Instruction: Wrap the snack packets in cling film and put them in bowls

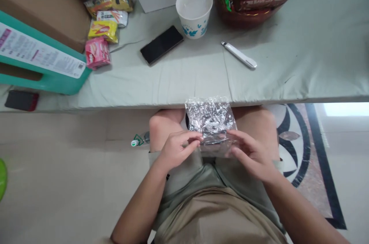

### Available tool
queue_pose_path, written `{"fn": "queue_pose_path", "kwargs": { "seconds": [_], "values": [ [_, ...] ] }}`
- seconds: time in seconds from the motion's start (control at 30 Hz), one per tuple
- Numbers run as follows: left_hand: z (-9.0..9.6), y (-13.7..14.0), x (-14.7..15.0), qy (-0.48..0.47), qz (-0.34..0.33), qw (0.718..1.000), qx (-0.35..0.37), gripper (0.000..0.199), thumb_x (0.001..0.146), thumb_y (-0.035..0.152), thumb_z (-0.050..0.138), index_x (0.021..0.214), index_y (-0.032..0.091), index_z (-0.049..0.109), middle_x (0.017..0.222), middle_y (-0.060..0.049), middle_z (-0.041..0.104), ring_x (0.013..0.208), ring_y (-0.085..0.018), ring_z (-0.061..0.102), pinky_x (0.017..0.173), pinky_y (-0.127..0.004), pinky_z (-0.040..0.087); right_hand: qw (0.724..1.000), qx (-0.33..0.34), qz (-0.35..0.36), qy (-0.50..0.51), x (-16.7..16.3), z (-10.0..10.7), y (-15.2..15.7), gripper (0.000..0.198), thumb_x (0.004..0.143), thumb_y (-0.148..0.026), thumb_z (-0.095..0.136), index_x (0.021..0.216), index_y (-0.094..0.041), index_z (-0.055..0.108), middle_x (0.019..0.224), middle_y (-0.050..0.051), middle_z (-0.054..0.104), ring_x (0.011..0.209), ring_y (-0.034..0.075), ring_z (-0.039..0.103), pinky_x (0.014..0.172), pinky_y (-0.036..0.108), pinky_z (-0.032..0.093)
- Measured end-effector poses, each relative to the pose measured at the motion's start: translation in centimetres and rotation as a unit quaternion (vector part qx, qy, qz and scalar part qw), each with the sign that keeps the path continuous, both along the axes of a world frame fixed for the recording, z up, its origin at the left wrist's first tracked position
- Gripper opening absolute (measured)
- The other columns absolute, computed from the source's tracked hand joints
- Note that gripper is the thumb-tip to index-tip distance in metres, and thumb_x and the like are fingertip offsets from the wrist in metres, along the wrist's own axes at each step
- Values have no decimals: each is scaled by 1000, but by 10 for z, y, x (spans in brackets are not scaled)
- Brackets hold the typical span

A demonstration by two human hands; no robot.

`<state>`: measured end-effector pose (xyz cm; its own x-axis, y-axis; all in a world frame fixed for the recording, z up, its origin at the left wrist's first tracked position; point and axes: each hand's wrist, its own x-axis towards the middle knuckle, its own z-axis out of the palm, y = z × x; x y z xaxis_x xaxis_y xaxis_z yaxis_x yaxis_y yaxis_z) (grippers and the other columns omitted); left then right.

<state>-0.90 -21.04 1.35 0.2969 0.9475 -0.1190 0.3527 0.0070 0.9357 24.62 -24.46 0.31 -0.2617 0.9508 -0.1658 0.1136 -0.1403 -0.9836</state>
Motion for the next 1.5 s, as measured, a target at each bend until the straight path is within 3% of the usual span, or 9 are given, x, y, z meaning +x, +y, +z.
{"fn": "queue_pose_path", "kwargs": {
  "seconds": [0.13, 0.37, 0.6, 0.83, 1.03, 1.1, 1.2, 1.33, 1.5],
  "values": [
    [3, 2, -2, -6, -41, 999, -19, 22, 86, 17, 69, 102, 23, 82, 91, -7, 82, 71, -15, 74, 60, -21, 55, 996, -40, 77, 38, 1, 4, 3, 34, 97, -28, 62, 129, -27, 71, 121, 10, 77, 50, 9, 68, 48, 21, 59],
    [1, -5, 1, -72, 35, 996, -28, 21, 84, 18, 72, 102, 22, 82, 107, -11, 81, 66, -13, 72, 58, -22, 56, 989, 85, -110, -43, -6, -2, 1, 19, 95, -28, 64, 91, -23, 81, 88, 7, 81, 77, 19, 78, 69, 29, 66],
    [3, -6, -5, 34, 21, 999, 28, 41, 81, 19, 77, 122, 26, 75, 85, -4, 75, 68, -14, 64, 66, -26, 55, 963, 247, -40, -98, -17, 14, 14, 22, 87, -14, 67, 104, -27, 72, 93, 5, 79, 84, 19, 76, 76, 32, 62],
    [11, -2, -3, 71, 33, 978, 192, 22, 84, 12, 68, 93, 26, 81, 79, -4, 66, 69, -14, 62, 64, -26, 51, 926, 325, -54, -186, -18, 24, 19, 42, 86, -3, 61, 119, -29, 64, 78, 0, 64, 74, 16, 64, 70, 31, 54],
    [28, 6, 3, -49, 47, 974, 216, 12, 82, 14, 70, 83, 24, 76, 115, -9, 71, 117, -26, 65, 105, -43, 52, 887, 351, -150, -260, -10, 29, 22, 13, 82, -13, 71, 87, -25, 69, 105, 7, 58, 108, 25, 62, 92, 40, 54],
    [32, 12, 6, -139, 35, 979, 145, 5, 87, 22, 70, 89, 23, 74, 108, -8, 75, 110, -25, 70, 101, -43, 55, 935, 284, -115, -177, -9, 33, 27, 9, 86, -16, 68, 86, -24, 66, 107, 6, 65, 113, 25, 64, 98, 42, 52],
    [28, 24, 11, -238, 31, 971, -12, 32, 80, 37, 82, 106, 22, 70, 94, -5, 76, 85, -19, 72, 77, -31, 58, 993, 58, -103, -7, -12, 36, 35, 8, 95, -28, 62, 87, -25, 62, 81, 1, 68, 81, 18, 68, 75, 33, 55],
    [10, 31, 19, -211, -2, 953, -217, 36, 73, 42, 88, 91, 16, 71, 72, 0, 66, 62, -9, 56, 57, -21, 44, 953, -162, -183, 177, -21, 28, 42, 24, 89, -45, 68, 84, -25, 57, 68, -1, 62, 61, 15, 60, 57, 28, 50],
    [-9, 22, 25, -276, 143, 895, -319, 42, 66, 46, 92, 78, 13, 68, 66, 1, 63, 58, -7, 54, 55, -20, 44, 944, -257, -113, 174, -29, 13, 37, 46, 72, -46, 84, 104, -25, 59, 84, 1, 68, 74, 16, 65, 68, 30, 55]
  ]
}}
